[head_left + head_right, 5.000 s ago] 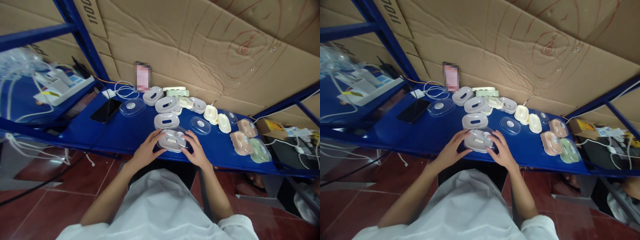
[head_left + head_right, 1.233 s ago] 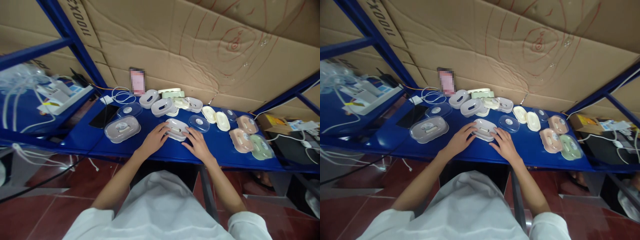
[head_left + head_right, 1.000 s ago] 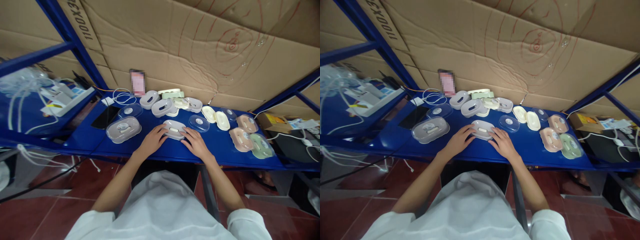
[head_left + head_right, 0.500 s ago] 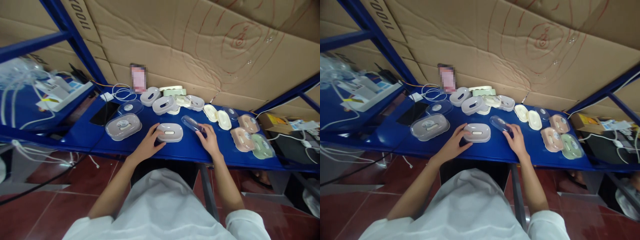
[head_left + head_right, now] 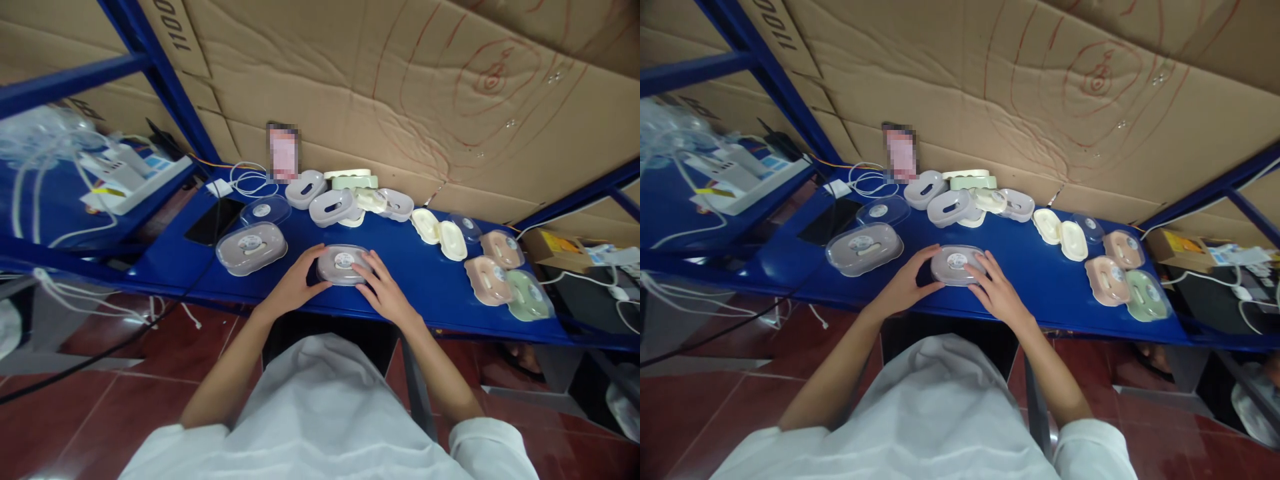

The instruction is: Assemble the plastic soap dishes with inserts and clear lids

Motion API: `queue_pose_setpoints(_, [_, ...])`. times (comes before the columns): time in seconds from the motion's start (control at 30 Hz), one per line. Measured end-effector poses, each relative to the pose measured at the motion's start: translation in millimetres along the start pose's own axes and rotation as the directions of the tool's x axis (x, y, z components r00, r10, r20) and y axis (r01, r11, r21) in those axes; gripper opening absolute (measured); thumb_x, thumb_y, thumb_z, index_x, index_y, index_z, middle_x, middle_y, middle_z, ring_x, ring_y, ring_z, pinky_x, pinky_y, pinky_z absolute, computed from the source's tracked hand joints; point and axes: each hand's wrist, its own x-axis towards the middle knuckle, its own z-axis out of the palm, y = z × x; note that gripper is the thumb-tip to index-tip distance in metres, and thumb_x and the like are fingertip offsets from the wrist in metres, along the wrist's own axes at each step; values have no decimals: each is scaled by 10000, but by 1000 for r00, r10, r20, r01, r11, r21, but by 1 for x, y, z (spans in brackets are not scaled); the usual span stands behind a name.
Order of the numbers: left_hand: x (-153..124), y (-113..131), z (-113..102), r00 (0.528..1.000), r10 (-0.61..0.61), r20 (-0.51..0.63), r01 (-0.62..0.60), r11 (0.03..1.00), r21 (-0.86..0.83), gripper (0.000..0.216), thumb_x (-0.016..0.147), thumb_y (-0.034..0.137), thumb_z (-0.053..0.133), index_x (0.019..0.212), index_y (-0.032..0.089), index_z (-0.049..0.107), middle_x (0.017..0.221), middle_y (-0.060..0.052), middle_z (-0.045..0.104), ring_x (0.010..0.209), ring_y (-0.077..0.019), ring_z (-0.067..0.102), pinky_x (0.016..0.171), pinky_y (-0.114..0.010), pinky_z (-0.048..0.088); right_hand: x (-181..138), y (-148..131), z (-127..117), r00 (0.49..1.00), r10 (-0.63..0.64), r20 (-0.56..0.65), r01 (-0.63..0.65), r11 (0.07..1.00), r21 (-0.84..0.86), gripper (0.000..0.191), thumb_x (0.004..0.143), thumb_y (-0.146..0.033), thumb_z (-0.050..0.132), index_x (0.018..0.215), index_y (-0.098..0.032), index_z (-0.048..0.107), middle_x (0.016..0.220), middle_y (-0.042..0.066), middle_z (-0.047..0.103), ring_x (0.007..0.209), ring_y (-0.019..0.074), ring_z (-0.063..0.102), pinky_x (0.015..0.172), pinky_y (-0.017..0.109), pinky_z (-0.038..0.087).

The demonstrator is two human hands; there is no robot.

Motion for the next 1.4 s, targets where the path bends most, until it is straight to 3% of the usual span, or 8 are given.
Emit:
queue_pose_setpoints(0.23, [0,0,6,1000,-3,-16,3,999,46,736,969,449,766,1589,247,427,1642,-159,515,1535,-314,508,1299,-548,395,-3,-1,6,998,-30,-51,26,996,-90,499,1117,-316,516,1615,-326,526,1698,84,479,1664,297,291,1301,566,432])
queue_pose_setpoints(0.37, [-6,1,6,999,8,-46,-3,993,117,695,983,446,753,1570,244,441,1597,-155,557,1497,-308,547,1278,-543,429,-5,11,-2,997,-77,-11,74,988,-136,584,1129,-383,489,1697,-307,380,1745,108,403,1659,283,307,1327,563,373])
queue_pose_setpoints(0.53, [-21,5,2,962,35,-270,61,939,339,665,999,420,725,1577,241,450,1670,-208,425,1562,-390,446,1258,-621,434,-2,72,-29,963,215,-160,-252,929,-270,721,1131,-510,388,1746,-185,199,1765,221,315,1664,350,279,1321,663,271])
queue_pose_setpoints(0.77, [-24,13,5,928,178,-328,47,816,577,496,1038,198,592,1526,275,543,1715,-189,352,1585,-440,385,1232,-699,418,9,125,-40,854,443,-272,-517,777,-359,720,1084,-556,433,1609,-63,443,1480,313,607,1406,460,554,1186,755,332])
queue_pose_setpoints(0.93, [-23,25,23,953,241,-184,-114,848,518,485,1047,173,566,1511,315,573,1607,-139,535,1503,-352,527,1220,-592,482,3,78,-26,943,303,-135,-322,935,-147,401,1075,-306,471,1415,-216,663,1245,158,742,1166,315,699,1068,523,498])
queue_pose_setpoints(1.1, [-12,43,41,949,298,104,-315,861,399,565,1065,136,483,1620,246,470,1719,-150,431,1595,-310,426,1261,-511,455,7,29,-35,995,68,78,-69,998,9,310,1082,-259,513,1325,-290,703,1272,58,780,1183,233,727,1072,425,495])
queue_pose_setpoints(1.3, [1,53,52,949,228,216,-302,851,430,423,1033,108,494,1390,227,687,1541,-146,624,1466,-325,553,1178,-557,480,87,39,-48,985,53,-165,-74,989,-127,386,1093,-286,465,1409,-251,684,1493,96,682,1419,289,588,1185,501,434])
queue_pose_setpoints(1.4, [-4,57,53,942,242,232,-323,841,433,313,1057,135,517,1260,236,733,1271,-110,747,1220,-281,672,1041,-495,520,138,49,-30,999,-37,-40,24,959,-281,497,1037,-156,489,1519,-192,606,1649,132,539,1558,322,437,1278,583,296])
